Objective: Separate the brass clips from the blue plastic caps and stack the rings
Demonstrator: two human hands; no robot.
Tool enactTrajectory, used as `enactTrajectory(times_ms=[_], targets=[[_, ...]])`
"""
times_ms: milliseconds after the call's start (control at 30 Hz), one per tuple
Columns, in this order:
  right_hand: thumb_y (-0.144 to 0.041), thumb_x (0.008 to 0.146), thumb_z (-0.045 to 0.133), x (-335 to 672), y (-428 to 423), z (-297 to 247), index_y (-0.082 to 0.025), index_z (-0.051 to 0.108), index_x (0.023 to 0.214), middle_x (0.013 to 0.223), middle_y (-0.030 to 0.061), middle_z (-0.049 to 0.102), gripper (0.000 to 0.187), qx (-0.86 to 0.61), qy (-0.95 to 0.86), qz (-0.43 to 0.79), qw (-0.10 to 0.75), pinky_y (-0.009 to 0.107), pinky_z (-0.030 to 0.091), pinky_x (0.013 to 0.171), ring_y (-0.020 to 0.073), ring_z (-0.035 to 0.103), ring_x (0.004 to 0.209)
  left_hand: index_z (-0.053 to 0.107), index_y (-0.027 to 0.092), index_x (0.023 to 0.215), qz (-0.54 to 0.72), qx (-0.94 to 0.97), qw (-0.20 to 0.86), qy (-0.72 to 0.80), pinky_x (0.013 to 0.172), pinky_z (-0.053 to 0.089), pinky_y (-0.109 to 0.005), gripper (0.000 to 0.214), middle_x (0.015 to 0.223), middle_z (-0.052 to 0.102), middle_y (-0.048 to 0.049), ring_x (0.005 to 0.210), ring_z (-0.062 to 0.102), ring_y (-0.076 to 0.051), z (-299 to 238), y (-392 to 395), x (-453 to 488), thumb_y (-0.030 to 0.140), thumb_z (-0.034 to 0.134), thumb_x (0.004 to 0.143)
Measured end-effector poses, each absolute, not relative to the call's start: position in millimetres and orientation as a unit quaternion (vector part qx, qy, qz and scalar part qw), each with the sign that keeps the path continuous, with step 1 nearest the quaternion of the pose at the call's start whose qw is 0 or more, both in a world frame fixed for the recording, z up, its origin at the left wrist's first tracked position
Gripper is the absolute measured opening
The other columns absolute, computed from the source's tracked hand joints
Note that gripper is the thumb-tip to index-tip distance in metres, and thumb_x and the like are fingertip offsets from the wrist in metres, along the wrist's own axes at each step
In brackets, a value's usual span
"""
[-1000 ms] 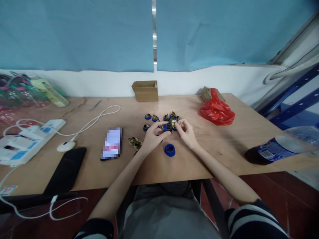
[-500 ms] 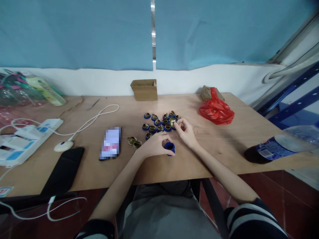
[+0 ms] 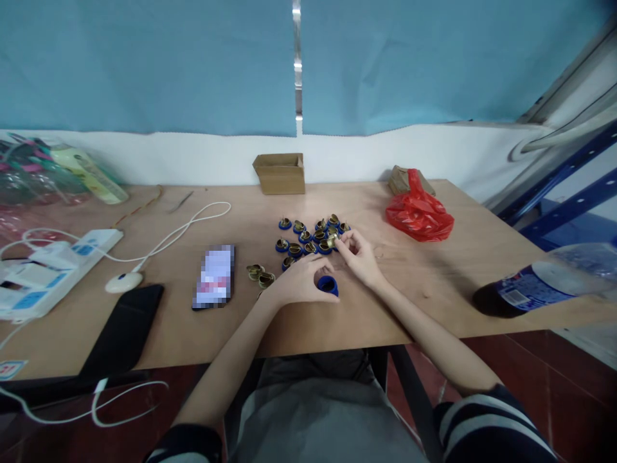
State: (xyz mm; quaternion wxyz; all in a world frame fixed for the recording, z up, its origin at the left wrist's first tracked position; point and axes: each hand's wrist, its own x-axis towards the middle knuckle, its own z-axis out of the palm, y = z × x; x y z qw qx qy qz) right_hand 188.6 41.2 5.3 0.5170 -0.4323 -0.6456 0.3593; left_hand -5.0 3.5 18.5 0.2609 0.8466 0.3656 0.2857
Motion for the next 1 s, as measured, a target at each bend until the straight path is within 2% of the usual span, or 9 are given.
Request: enactTrajectory(times_ms=[100, 233, 333, 467, 567, 800, 1000], targets=[[-0.055, 0.090, 0.065, 188.5, 40.9, 6.8, -0.024, 0.051, 0.084, 0.060, -0.0065, 0.041, 0.035, -0.426, -0.646, 0.364, 0.518, 0.026, 0.032, 0.050, 0.0126, 0.038, 0.053, 0.066, 0.023, 0.099, 0.328, 0.816, 0.266, 0.395, 0.083, 0.052, -0.038, 0.040, 0.098, 0.068, -0.0049, 0.089, 0.065, -0.024, 17.8, 5.0, -3.1, 0.047, 0.084, 0.072], [-0.052, 0.088, 0.068, 187.8, 39.7, 7.8, -0.025, 0.049, 0.086, 0.061, -0.0077, 0.041, 0.033, -0.411, -0.656, 0.378, 0.508, 0.027, 0.032, 0.052, 0.0125, 0.038, 0.053, 0.064, 0.021, 0.106, 0.417, 0.727, 0.306, 0.451, 0.070, 0.052, -0.032, 0.023, 0.087, 0.070, -0.0042, 0.076, 0.066, -0.019, 12.2, 12.2, -0.2, 0.041, 0.061, 0.094], [-0.045, 0.086, 0.071, 185.9, 36.5, 7.4, -0.025, 0.047, 0.087, 0.061, -0.0083, 0.041, 0.032, -0.397, -0.681, 0.380, 0.484, 0.027, 0.032, 0.054, 0.0123, 0.039, 0.054, 0.063, 0.019, 0.117, 0.454, 0.666, 0.371, 0.462, 0.073, 0.055, -0.032, 0.031, 0.099, 0.074, -0.0075, 0.086, 0.070, -0.020, 6.1, 18.3, 1.5, 0.042, 0.051, 0.099], [-0.044, 0.084, 0.073, 182.6, 30.4, 7.3, -0.025, 0.045, 0.085, 0.063, -0.0079, 0.043, 0.034, -0.376, -0.712, 0.396, 0.442, 0.026, 0.033, 0.054, 0.0119, 0.039, 0.056, 0.067, 0.018, 0.112, 0.461, 0.641, 0.437, 0.431, 0.086, 0.057, -0.035, 0.035, 0.110, 0.075, -0.0094, 0.103, 0.071, -0.024, 1.8, 21.9, 4.0, 0.046, 0.049, 0.100], [-0.045, 0.088, 0.069, 182.2, 27.6, 9.5, -0.024, 0.046, 0.084, 0.066, -0.0069, 0.043, 0.031, -0.369, -0.723, 0.408, 0.418, 0.026, 0.033, 0.054, 0.0117, 0.039, 0.056, 0.068, 0.018, 0.110, 0.468, 0.628, 0.457, 0.422, 0.091, 0.057, -0.036, 0.033, 0.111, 0.075, -0.0091, 0.106, 0.071, -0.024, 2.2, 22.0, 5.5, 0.046, 0.054, 0.098], [-0.042, 0.099, 0.053, 186.8, 29.5, 14.8, -0.023, 0.052, 0.086, 0.068, -0.0037, 0.050, 0.023, -0.373, -0.760, 0.343, 0.407, 0.027, 0.035, 0.056, 0.0129, 0.044, 0.058, 0.064, 0.016, 0.114, 0.501, 0.613, 0.462, 0.399, 0.096, 0.057, -0.038, 0.030, 0.119, 0.073, -0.0122, 0.111, 0.071, -0.024, 1.5, 20.8, 8.0, 0.037, 0.062, 0.093], [-0.042, 0.097, 0.051, 188.3, 32.6, 10.2, -0.022, 0.038, 0.070, 0.063, -0.0037, 0.044, 0.037, -0.353, -0.812, 0.250, 0.391, 0.026, 0.030, 0.057, 0.0124, 0.040, 0.059, 0.065, 0.018, 0.112, 0.493, 0.633, 0.440, 0.403, 0.096, 0.057, -0.039, 0.028, 0.114, 0.074, -0.0104, 0.107, 0.072, -0.023, -1.8, 19.8, 10.0, 0.039, 0.062, 0.094]])
